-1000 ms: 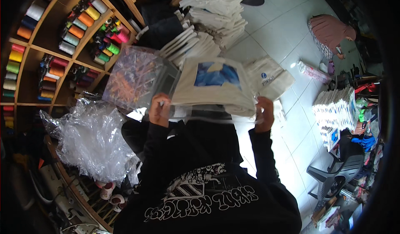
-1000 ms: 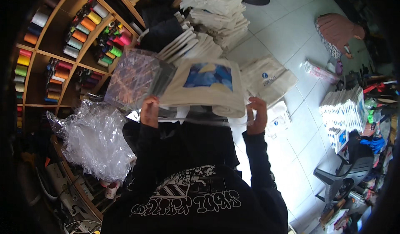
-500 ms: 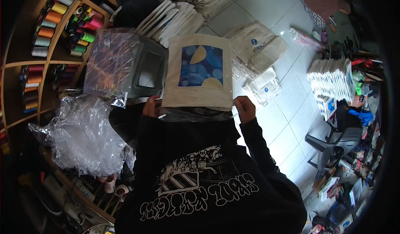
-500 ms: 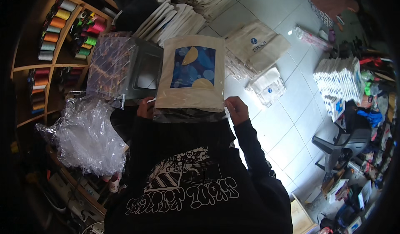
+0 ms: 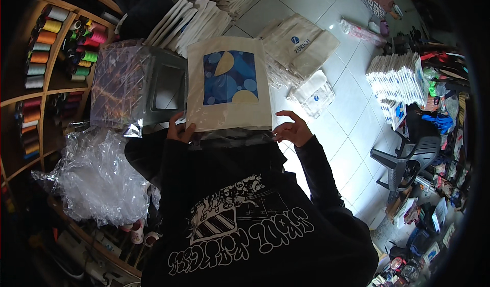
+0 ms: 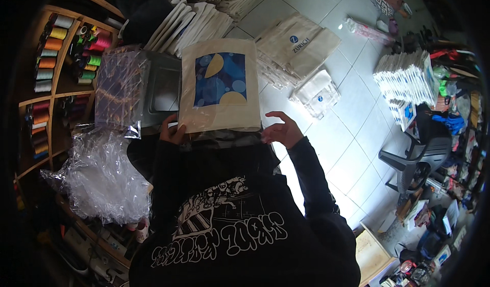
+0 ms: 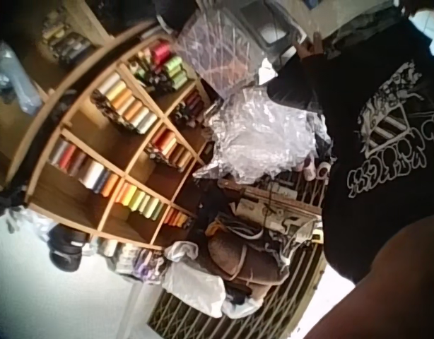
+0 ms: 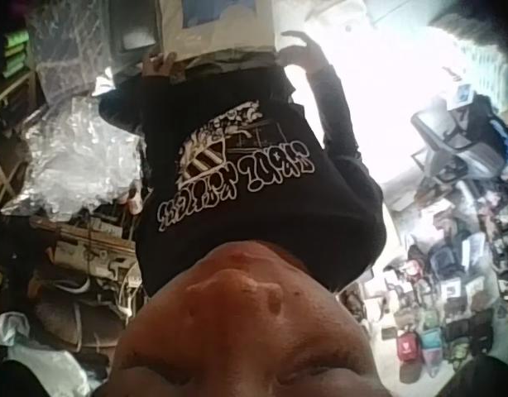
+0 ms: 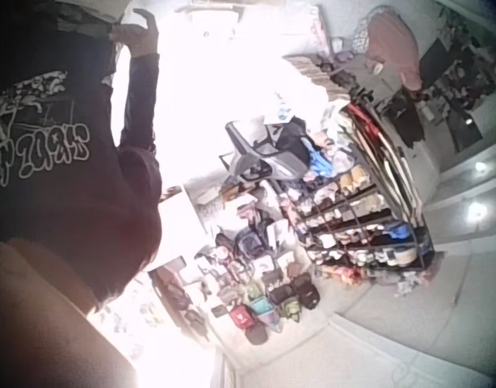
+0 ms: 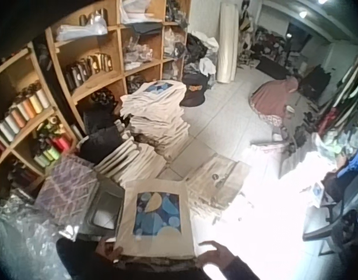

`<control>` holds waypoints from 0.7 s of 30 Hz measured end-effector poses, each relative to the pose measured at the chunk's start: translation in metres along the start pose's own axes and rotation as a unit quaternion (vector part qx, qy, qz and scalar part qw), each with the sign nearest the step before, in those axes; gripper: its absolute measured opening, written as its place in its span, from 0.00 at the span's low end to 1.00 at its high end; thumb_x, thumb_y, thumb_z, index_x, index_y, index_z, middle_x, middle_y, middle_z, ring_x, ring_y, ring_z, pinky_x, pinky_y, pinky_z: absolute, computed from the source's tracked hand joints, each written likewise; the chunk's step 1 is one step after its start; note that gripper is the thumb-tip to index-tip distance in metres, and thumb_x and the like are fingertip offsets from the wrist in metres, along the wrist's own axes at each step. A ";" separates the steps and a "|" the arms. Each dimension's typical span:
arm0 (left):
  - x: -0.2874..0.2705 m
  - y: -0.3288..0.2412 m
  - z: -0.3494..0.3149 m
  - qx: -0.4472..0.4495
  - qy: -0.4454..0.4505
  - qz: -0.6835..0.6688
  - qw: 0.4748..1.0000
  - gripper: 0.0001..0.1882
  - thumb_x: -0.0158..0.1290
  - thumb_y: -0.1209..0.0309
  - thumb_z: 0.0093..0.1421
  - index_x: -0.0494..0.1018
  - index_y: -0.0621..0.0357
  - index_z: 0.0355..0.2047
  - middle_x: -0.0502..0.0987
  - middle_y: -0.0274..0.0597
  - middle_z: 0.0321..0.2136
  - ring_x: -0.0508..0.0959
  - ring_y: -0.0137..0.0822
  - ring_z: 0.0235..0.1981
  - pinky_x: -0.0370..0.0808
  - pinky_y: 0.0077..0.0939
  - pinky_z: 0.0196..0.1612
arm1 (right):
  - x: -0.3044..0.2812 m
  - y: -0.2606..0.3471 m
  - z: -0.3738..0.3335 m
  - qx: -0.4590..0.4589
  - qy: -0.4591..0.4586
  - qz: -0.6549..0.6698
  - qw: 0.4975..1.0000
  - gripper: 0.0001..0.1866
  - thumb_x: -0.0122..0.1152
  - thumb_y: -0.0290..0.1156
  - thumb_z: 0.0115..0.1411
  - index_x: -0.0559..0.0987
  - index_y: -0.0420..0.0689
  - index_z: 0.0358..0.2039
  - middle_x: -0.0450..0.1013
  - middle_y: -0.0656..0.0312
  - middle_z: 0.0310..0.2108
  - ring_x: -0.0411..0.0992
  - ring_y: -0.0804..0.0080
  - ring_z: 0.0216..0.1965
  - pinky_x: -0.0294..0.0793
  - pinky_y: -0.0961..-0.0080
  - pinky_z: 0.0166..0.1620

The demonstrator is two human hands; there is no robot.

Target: Folding printed tote bags and placing them into individual clear plastic sleeves.

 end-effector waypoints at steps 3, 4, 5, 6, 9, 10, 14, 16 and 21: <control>0.001 -0.008 -0.007 0.012 0.000 0.032 0.999 0.33 0.55 0.64 0.53 0.51 0.59 0.53 0.71 0.56 0.38 0.75 0.38 0.37 0.73 0.28 0.36 | 0.000 0.002 -0.008 0.038 -0.009 -0.023 0.999 0.25 0.53 0.15 0.49 0.61 0.39 0.49 0.73 0.52 0.27 0.74 0.68 0.27 0.76 0.74 0.33; 0.003 -0.010 -0.009 0.011 0.002 0.033 0.999 0.33 0.55 0.64 0.53 0.51 0.59 0.53 0.71 0.56 0.38 0.75 0.38 0.37 0.73 0.28 0.36 | -0.002 0.000 -0.010 0.036 0.005 -0.028 0.999 0.25 0.54 0.15 0.49 0.62 0.39 0.49 0.74 0.52 0.27 0.74 0.69 0.27 0.75 0.75 0.33; 0.002 -0.016 -0.013 0.031 -0.030 0.104 0.994 0.33 0.55 0.64 0.51 0.52 0.59 0.53 0.70 0.55 0.38 0.74 0.40 0.38 0.73 0.30 0.37 | -0.002 -0.001 -0.011 0.034 0.020 -0.033 0.999 0.25 0.54 0.15 0.48 0.62 0.39 0.49 0.74 0.53 0.27 0.74 0.70 0.27 0.75 0.76 0.33; 0.002 -0.022 -0.016 0.051 -0.062 0.174 0.981 0.34 0.56 0.64 0.50 0.53 0.59 0.53 0.70 0.55 0.38 0.74 0.43 0.38 0.72 0.32 0.38 | -0.002 0.000 -0.012 0.034 0.019 -0.032 0.999 0.25 0.54 0.15 0.48 0.62 0.39 0.49 0.74 0.53 0.27 0.74 0.70 0.27 0.75 0.76 0.33; 0.018 -0.070 -0.034 0.312 -0.213 0.483 0.790 0.32 0.58 0.65 0.45 0.59 0.58 0.49 0.70 0.51 0.38 0.73 0.50 0.39 0.69 0.38 0.41 | -0.001 0.002 -0.017 0.040 0.023 -0.049 0.998 0.25 0.56 0.15 0.48 0.63 0.39 0.48 0.74 0.53 0.28 0.74 0.70 0.29 0.74 0.77 0.34; 0.027 -0.086 -0.037 0.312 -0.210 0.482 0.791 0.32 0.58 0.65 0.45 0.59 0.58 0.49 0.70 0.51 0.38 0.73 0.50 0.39 0.69 0.38 0.41 | -0.001 0.002 -0.017 0.036 0.023 -0.050 0.998 0.26 0.57 0.15 0.48 0.63 0.39 0.48 0.74 0.53 0.28 0.74 0.71 0.29 0.74 0.78 0.34; 0.091 -0.113 -0.054 0.434 0.027 0.310 0.845 0.19 0.57 0.72 0.45 0.68 0.60 0.39 0.71 0.48 0.36 0.72 0.47 0.39 0.68 0.33 0.42 | 0.001 0.000 -0.017 0.025 0.018 -0.075 0.997 0.26 0.60 0.16 0.47 0.64 0.39 0.48 0.75 0.54 0.28 0.74 0.73 0.31 0.73 0.80 0.35; 0.131 -0.108 -0.063 0.431 0.171 0.267 0.845 0.15 0.57 0.74 0.44 0.70 0.60 0.35 0.71 0.46 0.35 0.72 0.45 0.38 0.69 0.31 0.41 | 0.000 -0.004 -0.018 0.004 0.010 -0.071 0.997 0.26 0.60 0.16 0.47 0.64 0.39 0.47 0.75 0.54 0.28 0.74 0.73 0.31 0.73 0.81 0.36; 0.186 -0.084 -0.061 0.439 0.200 0.282 0.829 0.10 0.55 0.75 0.45 0.70 0.59 0.30 0.69 0.41 0.28 0.71 0.41 0.31 0.69 0.30 0.35 | 0.007 0.000 -0.023 -0.027 -0.024 -0.073 0.997 0.25 0.60 0.16 0.47 0.64 0.38 0.46 0.75 0.54 0.28 0.74 0.73 0.33 0.72 0.82 0.38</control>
Point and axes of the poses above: each hand's wrist, its own z-axis towards the middle knuckle, its own x-axis out of the palm, y = z × x, the point moved 4 cm from there along z, towards the middle knuckle
